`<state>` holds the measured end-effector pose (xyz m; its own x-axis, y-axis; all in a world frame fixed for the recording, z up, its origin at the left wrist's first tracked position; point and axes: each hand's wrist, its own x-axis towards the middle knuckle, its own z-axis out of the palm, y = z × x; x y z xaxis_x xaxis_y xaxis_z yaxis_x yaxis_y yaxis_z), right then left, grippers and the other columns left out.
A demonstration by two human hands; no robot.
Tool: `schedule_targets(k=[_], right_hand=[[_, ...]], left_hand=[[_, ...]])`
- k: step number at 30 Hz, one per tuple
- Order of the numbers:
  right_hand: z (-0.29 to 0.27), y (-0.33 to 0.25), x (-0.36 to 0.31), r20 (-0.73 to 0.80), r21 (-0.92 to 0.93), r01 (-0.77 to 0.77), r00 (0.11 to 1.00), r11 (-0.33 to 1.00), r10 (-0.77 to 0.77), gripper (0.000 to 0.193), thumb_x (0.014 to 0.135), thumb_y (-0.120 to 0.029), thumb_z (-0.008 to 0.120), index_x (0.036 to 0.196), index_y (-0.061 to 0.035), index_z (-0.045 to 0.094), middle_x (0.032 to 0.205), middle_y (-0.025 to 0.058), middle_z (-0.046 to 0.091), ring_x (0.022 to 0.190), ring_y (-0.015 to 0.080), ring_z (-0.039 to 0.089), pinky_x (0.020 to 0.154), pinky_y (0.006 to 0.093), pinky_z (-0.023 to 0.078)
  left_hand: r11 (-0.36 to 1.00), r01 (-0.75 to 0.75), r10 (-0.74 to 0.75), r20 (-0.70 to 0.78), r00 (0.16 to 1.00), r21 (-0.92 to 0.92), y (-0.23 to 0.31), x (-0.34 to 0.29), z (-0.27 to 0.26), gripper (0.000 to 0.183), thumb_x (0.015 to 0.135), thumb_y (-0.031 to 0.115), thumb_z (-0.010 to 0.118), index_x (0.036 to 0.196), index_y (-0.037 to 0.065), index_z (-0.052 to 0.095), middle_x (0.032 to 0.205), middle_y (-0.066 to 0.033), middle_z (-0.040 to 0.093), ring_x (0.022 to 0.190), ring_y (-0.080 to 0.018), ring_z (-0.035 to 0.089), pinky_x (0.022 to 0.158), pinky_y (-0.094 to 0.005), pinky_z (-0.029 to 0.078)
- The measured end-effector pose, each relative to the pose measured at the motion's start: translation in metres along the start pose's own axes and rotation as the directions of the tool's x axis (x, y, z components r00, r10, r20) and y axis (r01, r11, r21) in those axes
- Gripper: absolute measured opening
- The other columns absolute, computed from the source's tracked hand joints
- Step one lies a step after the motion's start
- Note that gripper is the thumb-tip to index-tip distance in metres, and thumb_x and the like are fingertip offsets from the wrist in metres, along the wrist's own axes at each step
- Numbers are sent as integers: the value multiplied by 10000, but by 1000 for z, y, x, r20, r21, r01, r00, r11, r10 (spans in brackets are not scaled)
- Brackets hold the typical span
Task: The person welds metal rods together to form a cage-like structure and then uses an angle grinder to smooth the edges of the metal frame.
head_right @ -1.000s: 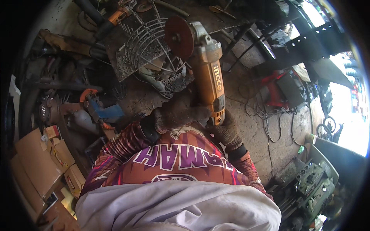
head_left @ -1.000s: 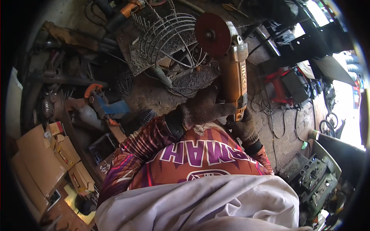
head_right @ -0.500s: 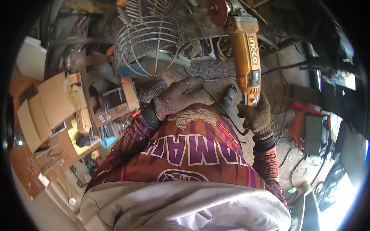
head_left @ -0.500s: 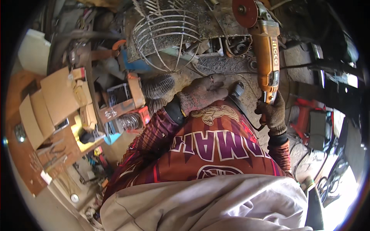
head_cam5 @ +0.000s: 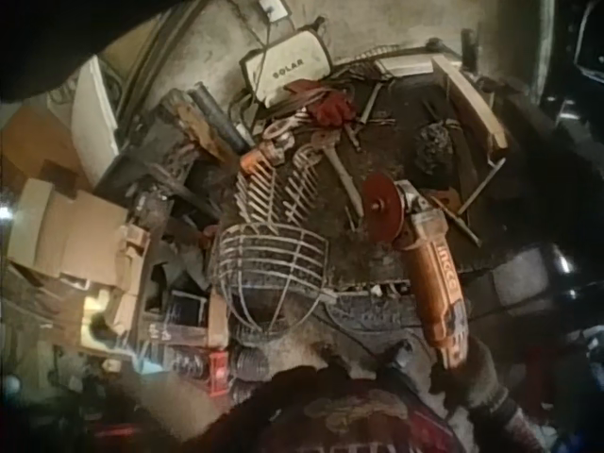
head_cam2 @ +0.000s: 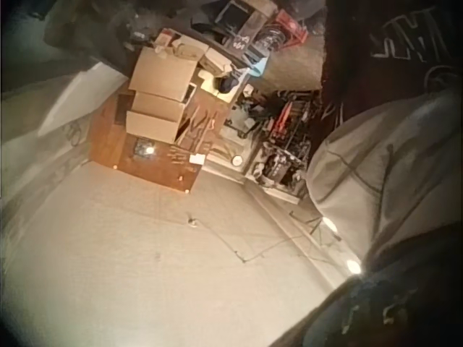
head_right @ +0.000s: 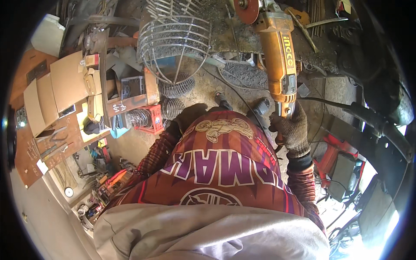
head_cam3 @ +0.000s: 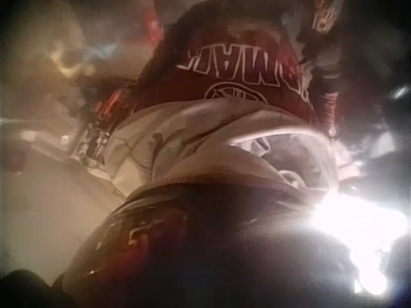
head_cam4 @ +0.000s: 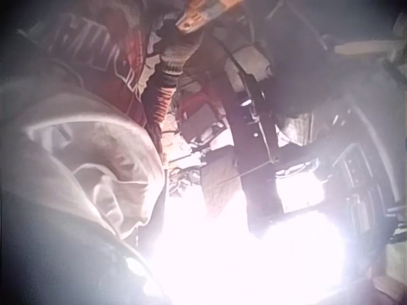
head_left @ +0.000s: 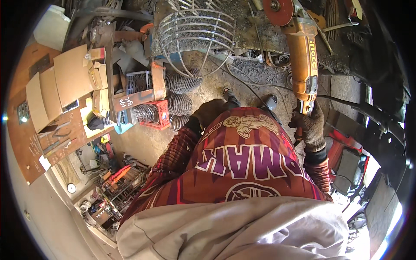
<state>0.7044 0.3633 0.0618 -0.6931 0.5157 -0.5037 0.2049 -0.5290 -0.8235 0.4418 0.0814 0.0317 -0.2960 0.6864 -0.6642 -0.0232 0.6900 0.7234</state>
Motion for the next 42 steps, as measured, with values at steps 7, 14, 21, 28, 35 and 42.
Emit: schedule_targets(k=[7,14,21,28,35,42], right_hand=[[-1,-12,5,-6,-37,34,999,999,-34,275,793,3,652,1053,-15,566,798,77,639,634,180,658,566,321,566],[6,-31,-7,-43,-33,69,997,997,-70,236,796,7,643,1022,-14,577,795,86,638,654,194,667,593,326,573],[6,-27,-18,-107,-31,73,991,997,-76,271,766,27,640,1029,1,576,791,88,634,637,194,659,589,327,573],[11,-27,-35,-153,-86,85,983,993,-97,304,763,37,641,1053,5,558,822,99,631,643,194,658,583,325,577],[21,-21,-44,-79,-114,103,991,988,-112,324,793,-2,668,1091,1,542,823,92,629,655,179,661,585,315,578],[54,-11,-54,-45,-166,140,988,976,-150,343,792,2,699,1113,-14,577,825,57,637,656,151,652,575,291,546]], left_hand=[[977,2,-22,-89,996,-214,134,48,16,436,949,399,677,1152,15,654,1002,-81,700,823,-141,684,755,-265,576],[925,39,-77,-85,993,-379,187,87,28,321,936,349,676,1026,41,677,794,-45,671,616,-121,631,577,-293,569],[820,-562,569,-39,822,111,180,139,49,124,924,133,639,1001,48,687,909,-30,641,742,-131,675,640,-274,593],[790,-525,540,-45,840,-316,165,112,64,233,962,123,657,1181,43,655,1001,-27,678,852,-70,625,728,-237,525],[916,-328,237,347,908,232,160,37,50,480,970,373,610,1339,67,596,1157,-92,694,1069,-167,646,947,-306,498],[822,-463,325,393,860,333,139,22,37,500,950,404,593,1312,60,609,1230,-156,670,1155,-283,639,1014,-378,474]])
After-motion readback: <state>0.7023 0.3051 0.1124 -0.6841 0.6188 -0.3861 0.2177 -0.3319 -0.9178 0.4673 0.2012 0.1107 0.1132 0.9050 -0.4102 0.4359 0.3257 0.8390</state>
